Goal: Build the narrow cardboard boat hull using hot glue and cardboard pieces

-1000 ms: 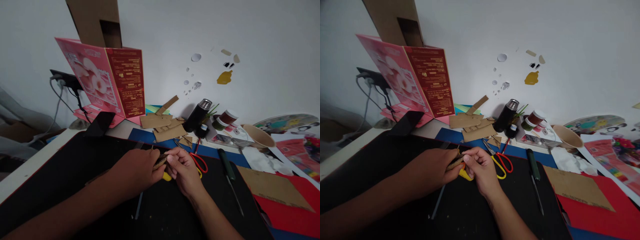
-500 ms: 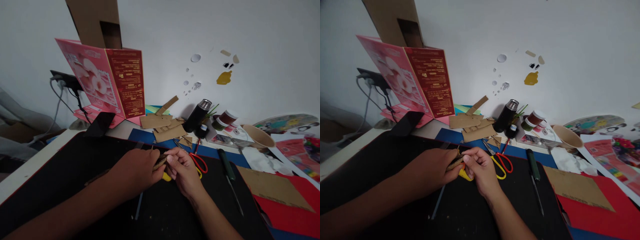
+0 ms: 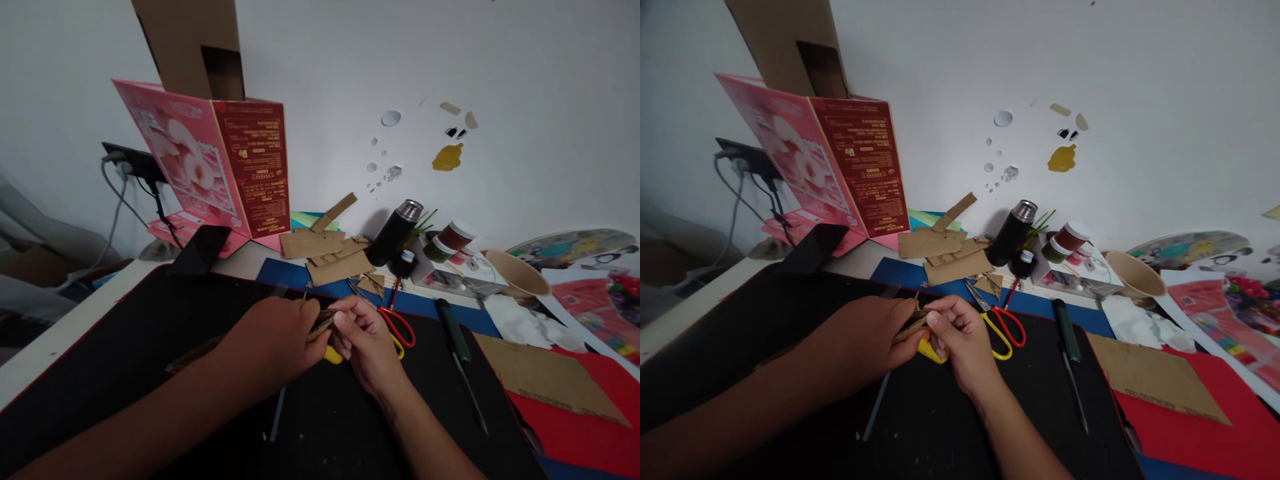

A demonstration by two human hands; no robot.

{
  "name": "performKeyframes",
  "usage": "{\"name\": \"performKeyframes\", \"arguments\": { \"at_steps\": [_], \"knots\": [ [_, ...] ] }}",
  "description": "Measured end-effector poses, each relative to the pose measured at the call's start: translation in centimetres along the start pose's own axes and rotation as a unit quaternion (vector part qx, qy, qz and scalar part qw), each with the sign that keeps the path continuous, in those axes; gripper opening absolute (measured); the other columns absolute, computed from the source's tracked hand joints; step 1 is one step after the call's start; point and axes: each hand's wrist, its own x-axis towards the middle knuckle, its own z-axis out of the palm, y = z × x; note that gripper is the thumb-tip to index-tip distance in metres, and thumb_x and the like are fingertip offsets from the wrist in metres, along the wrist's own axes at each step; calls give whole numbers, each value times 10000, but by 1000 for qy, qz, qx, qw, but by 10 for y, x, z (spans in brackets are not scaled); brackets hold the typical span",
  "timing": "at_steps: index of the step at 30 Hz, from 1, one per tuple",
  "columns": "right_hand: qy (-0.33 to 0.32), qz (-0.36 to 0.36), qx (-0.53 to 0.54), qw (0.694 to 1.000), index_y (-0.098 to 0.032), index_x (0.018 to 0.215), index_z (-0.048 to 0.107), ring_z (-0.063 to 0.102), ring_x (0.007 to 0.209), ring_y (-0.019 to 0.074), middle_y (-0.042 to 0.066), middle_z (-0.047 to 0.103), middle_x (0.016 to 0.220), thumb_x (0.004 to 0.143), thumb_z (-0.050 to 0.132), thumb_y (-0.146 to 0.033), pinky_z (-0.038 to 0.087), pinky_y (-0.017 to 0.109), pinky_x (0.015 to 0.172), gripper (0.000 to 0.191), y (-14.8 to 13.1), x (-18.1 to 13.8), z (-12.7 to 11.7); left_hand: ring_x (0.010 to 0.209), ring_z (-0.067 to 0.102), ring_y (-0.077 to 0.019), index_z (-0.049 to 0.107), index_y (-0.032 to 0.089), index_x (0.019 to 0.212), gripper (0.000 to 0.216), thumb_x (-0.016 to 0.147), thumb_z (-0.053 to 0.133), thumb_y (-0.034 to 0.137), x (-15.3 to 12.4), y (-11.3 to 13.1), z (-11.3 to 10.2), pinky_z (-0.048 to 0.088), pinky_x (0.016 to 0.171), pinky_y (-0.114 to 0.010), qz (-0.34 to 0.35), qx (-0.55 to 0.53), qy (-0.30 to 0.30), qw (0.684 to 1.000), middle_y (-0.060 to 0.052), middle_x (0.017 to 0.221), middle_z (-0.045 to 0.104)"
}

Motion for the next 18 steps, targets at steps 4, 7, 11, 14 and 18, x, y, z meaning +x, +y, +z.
{"name": "performKeyframes", "arguments": {
  "at_steps": [4, 7, 11, 14, 18],
  "knots": [
    [4, -1, -4, 1000, -195, 909, 746, 344, 410, 54, -100, 480, 505, 836, 894, -394, 288, 177, 422, 258, 0, 0, 0, 897, 771, -351, 684, 148, 1059, 323, 1042, 477, 395, 0, -1, 3, 585, 745, -456, 6, 16, 12, 1000, -139, 963, 779],
    [5, 0, -2, 1000, -195, 911, 742, 357, 406, 53, -99, 491, 505, 837, 896, -391, 291, 177, 424, 260, 1, 0, -1, 919, 771, -362, 683, 145, 1065, 318, 1048, 469, 380, 0, -1, 2, 593, 762, -480, 6, 19, 6, 1000, -138, 974, 777],
    [2, 1, 5, 1000, -195, 912, 736, 372, 409, 50, -99, 502, 506, 839, 898, -384, 291, 172, 429, 260, 2, 0, -1, 899, 775, -360, 685, 148, 1041, 307, 1051, 473, 370, -1, 0, 0, 599, 768, -487, -3, 21, 6, 1000, -130, 952, 779],
    [3, 0, 8, 1000, -194, 913, 737, 374, 408, 46, -100, 508, 508, 839, 902, -380, 293, 170, 435, 259, 3, 1, -2, 883, 778, -360, 687, 144, 1034, 302, 1046, 487, 370, -1, 1, 0, 602, 758, -485, -5, 23, 11, 1000, -134, 938, 780],
    [7, 4, 10, 1000, -191, 914, 733, 378, 405, 46, -98, 514, 511, 832, 906, -390, 293, 174, 435, 277, 3, 1, -2, 891, 779, -363, 681, 144, 997, 286, 1043, 491, 353, 0, 2, 0, 606, 779, -496, -4, 24, 14, 1000, -131, 918, 776]
  ]
}}
